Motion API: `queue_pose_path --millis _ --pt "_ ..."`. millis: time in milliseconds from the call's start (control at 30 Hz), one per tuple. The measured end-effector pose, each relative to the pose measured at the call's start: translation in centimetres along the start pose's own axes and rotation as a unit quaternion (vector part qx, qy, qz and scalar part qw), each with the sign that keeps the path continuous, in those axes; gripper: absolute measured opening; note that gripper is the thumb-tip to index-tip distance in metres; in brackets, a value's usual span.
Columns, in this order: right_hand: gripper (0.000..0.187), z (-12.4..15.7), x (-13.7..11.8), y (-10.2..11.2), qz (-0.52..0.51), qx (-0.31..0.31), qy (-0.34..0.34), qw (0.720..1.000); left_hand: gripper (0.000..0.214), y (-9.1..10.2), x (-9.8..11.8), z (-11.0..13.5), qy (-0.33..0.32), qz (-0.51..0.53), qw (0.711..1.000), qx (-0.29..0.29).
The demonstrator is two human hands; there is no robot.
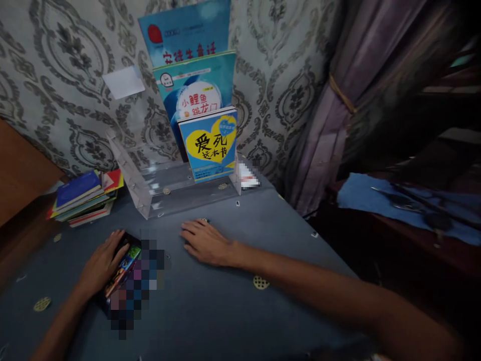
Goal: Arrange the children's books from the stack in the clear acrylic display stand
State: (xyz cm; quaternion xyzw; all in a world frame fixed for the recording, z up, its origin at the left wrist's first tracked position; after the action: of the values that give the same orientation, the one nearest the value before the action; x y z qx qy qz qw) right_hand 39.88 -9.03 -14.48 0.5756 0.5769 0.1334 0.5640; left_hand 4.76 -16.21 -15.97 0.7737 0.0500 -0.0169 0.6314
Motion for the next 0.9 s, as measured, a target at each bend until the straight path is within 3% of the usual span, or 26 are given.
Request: queue_pose_path --millis 133,267,467,600,767,900 --pt "0.032 3.2 2.5 2.9 0.011 0.022 -0.066 0.997 0.064 0.2 3.8 -0.3 -0.063 0.003 0.998 0.013" --pt "0.034 5.5 4.6 5.1 0.027 0.038 -0.126 0.991 0.055 0.7 9.5 -1.3 -0.15 0.01 0.989 0.019" --pt "0.03 6.3 5.4 6.4 0.029 0.065 -0.163 0.984 0.054 1.8 19.2 -4.7 -0.254 0.026 0.967 -0.005" --pt "0.027 6.3 5.0 7.0 0.025 0.083 -0.176 0.981 0.052 2.3 24.1 -7.0 -0.304 0.054 0.951 -0.002" --pt "0.033 6.3 5.0 7.4 0.007 0.118 -0.198 0.973 0.043 2.7 27.2 -8.9 -0.306 0.157 0.938 0.042" --pt "0.032 6.3 5.5 7.3 -0.009 0.124 -0.218 0.968 0.037 3.5 26.2 -8.9 -0.23 0.27 0.928 0.118"
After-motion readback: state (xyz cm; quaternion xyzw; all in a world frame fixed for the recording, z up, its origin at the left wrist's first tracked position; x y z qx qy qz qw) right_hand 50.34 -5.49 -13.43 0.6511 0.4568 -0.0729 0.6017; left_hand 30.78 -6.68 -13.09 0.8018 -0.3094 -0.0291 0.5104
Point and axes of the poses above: each hand's wrist, its own z-axis away from the middle knuckle, its own y-axis out of the back of the hand, x = y × z, the point moved 1 cm from there along -z, towards the middle knuckle, and after that the axes turned 13 degrees about -z, right-handed, at the moved point
